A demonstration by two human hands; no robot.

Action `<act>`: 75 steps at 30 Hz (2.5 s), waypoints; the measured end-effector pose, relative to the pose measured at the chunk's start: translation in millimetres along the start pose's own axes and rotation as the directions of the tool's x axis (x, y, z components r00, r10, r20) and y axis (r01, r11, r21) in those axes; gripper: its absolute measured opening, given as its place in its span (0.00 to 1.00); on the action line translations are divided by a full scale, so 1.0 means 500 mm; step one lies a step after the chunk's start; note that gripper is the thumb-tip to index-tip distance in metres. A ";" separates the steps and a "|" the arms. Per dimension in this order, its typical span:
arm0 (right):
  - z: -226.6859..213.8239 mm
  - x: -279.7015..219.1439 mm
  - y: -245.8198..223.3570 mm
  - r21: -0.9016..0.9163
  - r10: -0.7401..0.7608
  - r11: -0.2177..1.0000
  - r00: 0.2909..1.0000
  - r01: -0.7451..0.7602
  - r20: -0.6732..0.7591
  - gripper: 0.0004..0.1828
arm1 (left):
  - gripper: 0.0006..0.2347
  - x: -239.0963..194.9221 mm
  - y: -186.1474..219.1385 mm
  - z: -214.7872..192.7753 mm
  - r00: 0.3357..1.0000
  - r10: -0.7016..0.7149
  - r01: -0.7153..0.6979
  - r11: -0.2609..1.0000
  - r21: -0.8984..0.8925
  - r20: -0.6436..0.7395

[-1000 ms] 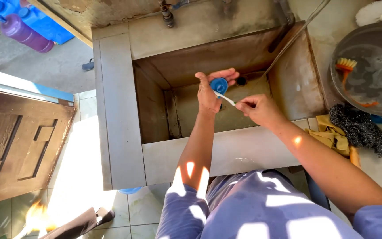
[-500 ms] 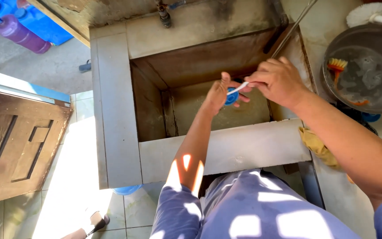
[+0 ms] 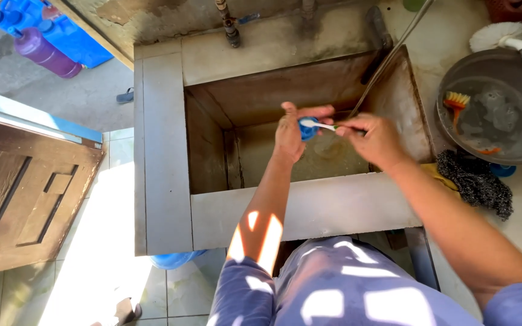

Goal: The person cleans and scrubs blue plastic water bottle caps with a toothbrush and scrub brush at a sink, then places them on bottles.

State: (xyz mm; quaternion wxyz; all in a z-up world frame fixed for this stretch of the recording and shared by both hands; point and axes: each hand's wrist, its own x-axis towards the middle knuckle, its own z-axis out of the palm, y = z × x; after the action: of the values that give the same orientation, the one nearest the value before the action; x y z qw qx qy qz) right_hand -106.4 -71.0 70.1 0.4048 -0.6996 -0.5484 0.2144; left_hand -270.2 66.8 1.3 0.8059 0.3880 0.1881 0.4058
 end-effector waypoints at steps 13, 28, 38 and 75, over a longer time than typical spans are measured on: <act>-0.079 0.099 -0.073 -0.567 -0.518 0.566 0.793 0.599 0.321 0.04 | 0.37 0.011 0.004 0.037 0.832 -0.536 0.404 0.763 0.505 0.144; -0.099 0.065 -0.064 -0.562 -0.481 0.618 0.829 0.551 0.284 0.08 | 0.46 0.005 0.061 0.006 0.798 -0.602 0.456 0.632 0.627 0.026; 0.017 -0.027 -0.032 -0.456 -0.306 0.855 0.950 0.247 -0.059 0.07 | 0.45 0.008 0.018 -0.002 0.957 -0.261 0.276 0.954 0.120 -0.129; 0.030 -0.083 0.008 -0.489 -0.056 0.871 0.998 0.036 -0.025 0.07 | 0.39 0.069 -0.020 -0.077 0.954 0.186 -0.147 0.974 -0.172 0.236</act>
State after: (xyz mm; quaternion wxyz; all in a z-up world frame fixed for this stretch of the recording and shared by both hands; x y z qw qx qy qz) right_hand -128.0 -105.3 51.9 0.2304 -0.7699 -0.5933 0.0459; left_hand -268.4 108.8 -30.4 0.8134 0.3877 0.0196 0.4333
